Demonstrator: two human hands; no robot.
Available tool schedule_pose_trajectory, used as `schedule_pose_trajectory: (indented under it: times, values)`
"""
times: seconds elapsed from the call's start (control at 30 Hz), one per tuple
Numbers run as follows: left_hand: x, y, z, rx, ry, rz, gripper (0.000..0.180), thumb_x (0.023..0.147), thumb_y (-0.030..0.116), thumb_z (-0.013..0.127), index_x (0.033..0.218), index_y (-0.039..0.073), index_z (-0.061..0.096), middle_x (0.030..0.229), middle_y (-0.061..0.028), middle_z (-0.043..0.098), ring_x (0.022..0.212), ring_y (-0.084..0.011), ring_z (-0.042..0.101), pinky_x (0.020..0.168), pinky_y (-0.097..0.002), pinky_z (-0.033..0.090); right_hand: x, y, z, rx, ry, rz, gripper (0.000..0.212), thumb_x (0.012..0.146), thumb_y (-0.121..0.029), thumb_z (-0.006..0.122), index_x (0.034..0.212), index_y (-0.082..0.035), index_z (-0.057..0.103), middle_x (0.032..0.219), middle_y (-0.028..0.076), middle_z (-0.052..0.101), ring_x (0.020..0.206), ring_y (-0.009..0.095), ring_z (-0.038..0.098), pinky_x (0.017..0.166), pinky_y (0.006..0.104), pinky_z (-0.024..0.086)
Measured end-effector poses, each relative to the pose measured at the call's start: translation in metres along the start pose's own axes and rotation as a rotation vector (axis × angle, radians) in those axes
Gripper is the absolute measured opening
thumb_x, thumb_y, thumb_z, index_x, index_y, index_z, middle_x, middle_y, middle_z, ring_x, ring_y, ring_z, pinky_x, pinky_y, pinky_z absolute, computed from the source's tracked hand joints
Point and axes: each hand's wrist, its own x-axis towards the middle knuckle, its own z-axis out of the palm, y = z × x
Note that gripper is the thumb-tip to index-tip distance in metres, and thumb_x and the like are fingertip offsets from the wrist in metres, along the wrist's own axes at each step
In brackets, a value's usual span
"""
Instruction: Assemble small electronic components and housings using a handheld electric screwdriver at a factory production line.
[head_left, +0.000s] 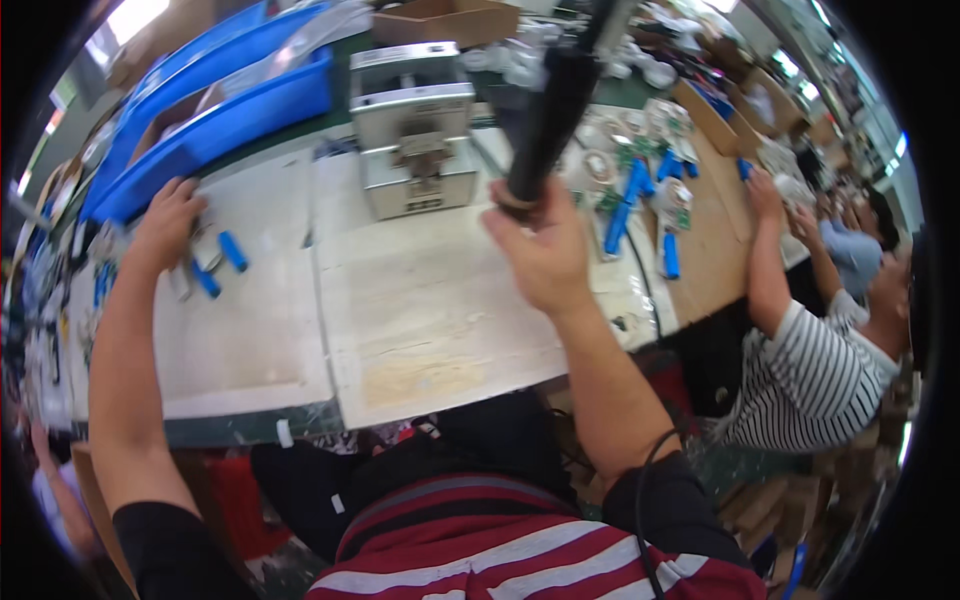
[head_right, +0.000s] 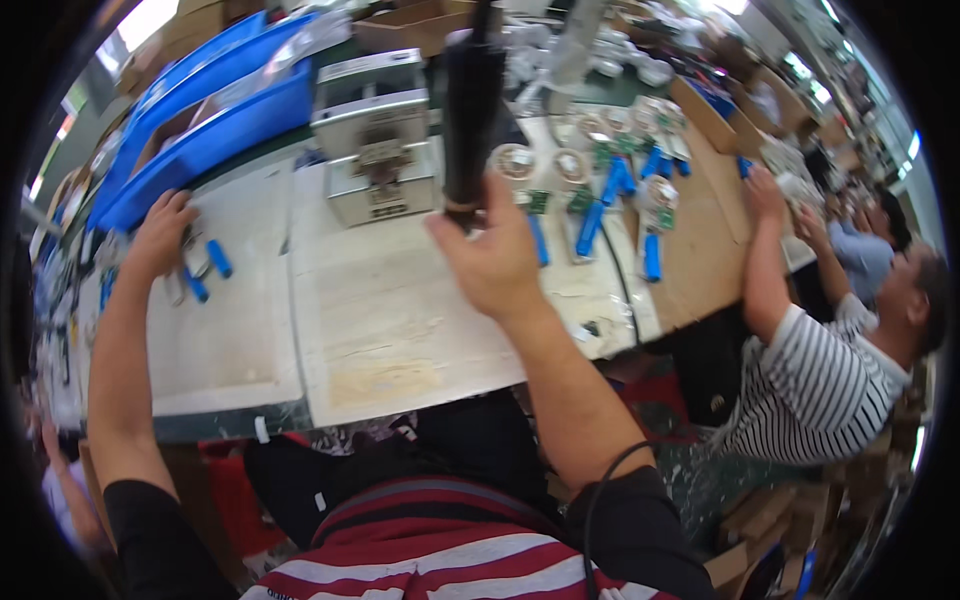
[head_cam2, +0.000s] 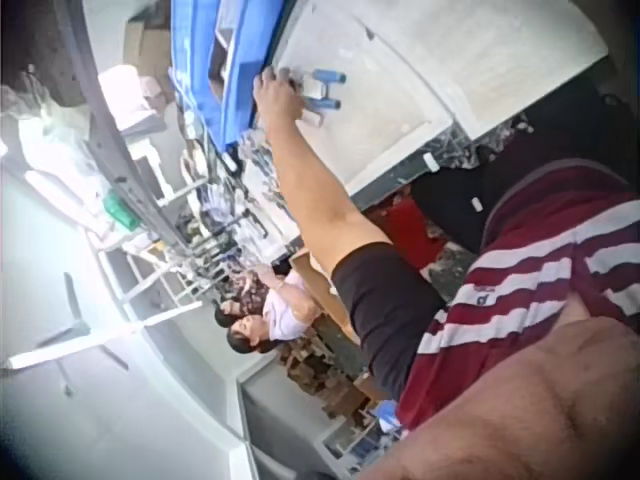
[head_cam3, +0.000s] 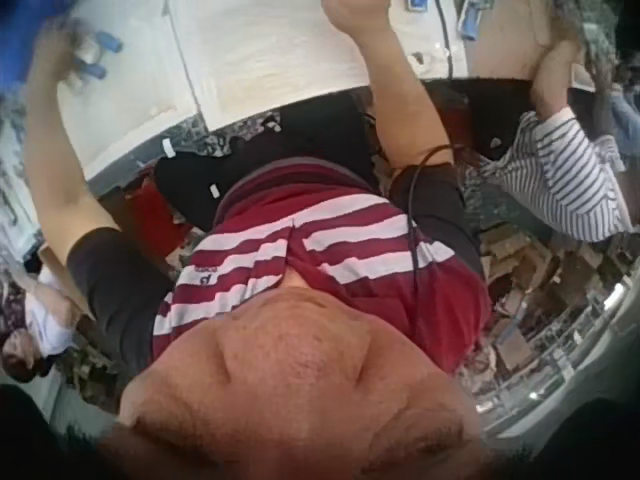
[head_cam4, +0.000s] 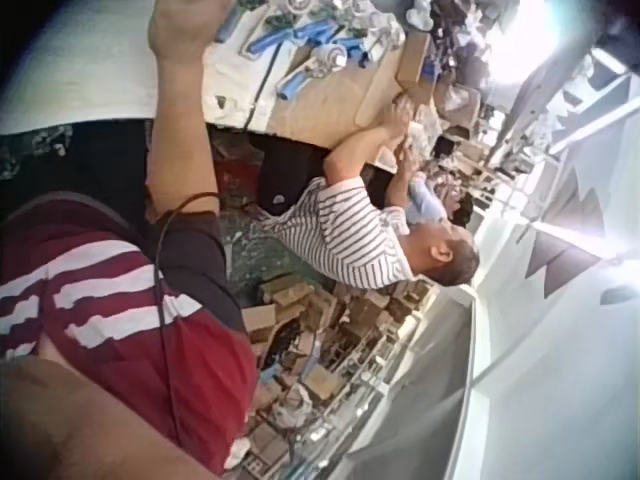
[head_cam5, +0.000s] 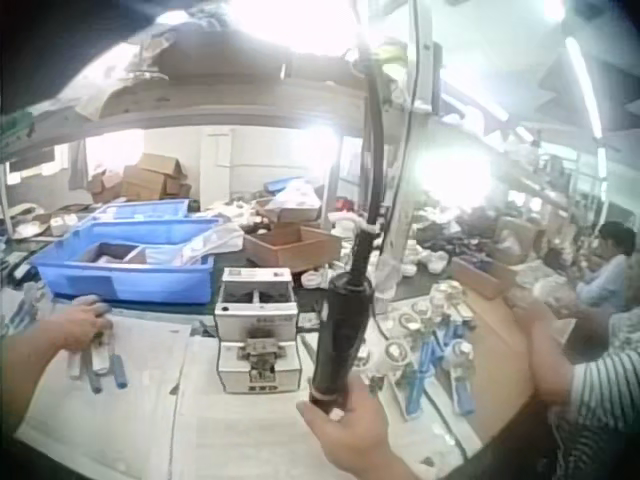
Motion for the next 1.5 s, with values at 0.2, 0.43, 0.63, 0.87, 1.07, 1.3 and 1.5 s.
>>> schedule_pose_trajectory:
  times: [0.2, 0.43, 0.63, 0.87, 1.07, 1.3, 1.5]
  values:
    - [-0.013, 0.021, -0.005, -0.087, 0.418, 0.024, 0.052, 0.085, -0.012, 0.062, 0.133, 0.007, 0.071, 0.16, -0.0168, 0.054, 0.157, -0.0395, 0.043, 0.13, -0.045, 0.037, -0.019, 0.001, -0.041, -0.803, 0.303, -0.279, 0.055, 0.083, -0.012, 0.088, 0.13, -0.001, 0.063, 0.121, 0.019, 0.065, 0.114, 0.037, 0.064, 0.099, 0.0477, 0.053]
    - [-0.064, 0.141, -0.051, -0.39, 0.458, 0.313, 0.047, 0.073, -0.014, 0.064, 0.114, 0.002, 0.076, 0.147, -0.018, 0.063, 0.149, -0.0408, 0.052, 0.125, -0.051, 0.043, -0.029, 0.007, -0.067, -1.115, 0.129, 0.104, 0.049, 0.086, -0.023, 0.086, 0.125, -0.001, 0.066, 0.109, 0.02, 0.07, 0.105, 0.043, 0.067, 0.092, 0.0538, 0.055]
    - [-0.102, 0.251, -0.077, -0.768, 0.48, 0.592, 0.045, 0.077, -0.007, 0.075, 0.12, 0.006, 0.075, 0.141, -0.0173, 0.067, 0.139, -0.0415, 0.059, 0.116, -0.0503, 0.051, -0.09, -0.029, -0.086, -0.863, 0.005, 0.11, 0.041, 0.083, -0.018, 0.086, 0.118, -0.003, 0.071, 0.11, 0.02, 0.073, 0.105, 0.043, 0.067, 0.094, 0.0517, 0.055]
    - [-0.084, 0.318, -0.084, -1.19, 0.552, 0.413, 0.063, 0.078, 0.009, 0.088, 0.138, 0.005, 0.068, 0.137, -0.0186, 0.069, 0.126, -0.0425, 0.066, 0.109, -0.0466, 0.055, -0.111, -0.047, -0.062, -0.625, -0.386, -0.109, 0.042, 0.078, -0.006, 0.087, 0.117, -0.003, 0.071, 0.112, 0.015, 0.072, 0.109, 0.039, 0.065, 0.097, 0.047, 0.053]
    - [-0.091, 0.318, -0.071, -1.129, 0.225, 0.429, 0.055, 0.08, 0.011, 0.084, 0.133, 0.004, 0.071, 0.113, -0.0149, 0.072, 0.106, -0.0346, 0.071, 0.097, -0.0434, 0.057, -0.113, -0.04, -0.027, -0.417, -0.323, -0.142, 0.046, 0.082, -0.007, 0.085, 0.126, -0.003, 0.071, 0.115, 0.015, 0.072, 0.111, 0.038, 0.067, 0.098, 0.0458, 0.054]
    - [-0.089, 0.312, -0.072, -1.142, 0.198, 0.39, 0.04, 0.081, 0.009, 0.078, 0.121, 0.003, 0.076, 0.108, -0.0145, 0.07, 0.1, -0.0336, 0.069, 0.092, -0.0419, 0.057, -0.1, -0.038, -0.02, -0.426, -0.434, -0.297, 0.038, 0.085, 0.0, 0.079, 0.122, -0.005, 0.074, 0.117, 0.014, 0.074, 0.113, 0.037, 0.068, 0.1, 0.0448, 0.054]
    - [-0.089, 0.3, -0.071, -1.149, 0.159, 0.398, 0.032, 0.083, 0.01, 0.078, 0.114, 0.003, 0.076, 0.108, -0.0127, 0.07, 0.103, -0.032, 0.069, 0.091, -0.0399, 0.056, -0.09, -0.038, -0.014, -0.353, -0.518, -0.275, 0.039, 0.085, 0.003, 0.076, 0.123, -0.006, 0.075, 0.117, 0.013, 0.075, 0.115, 0.036, 0.068, 0.102, 0.0442, 0.054]
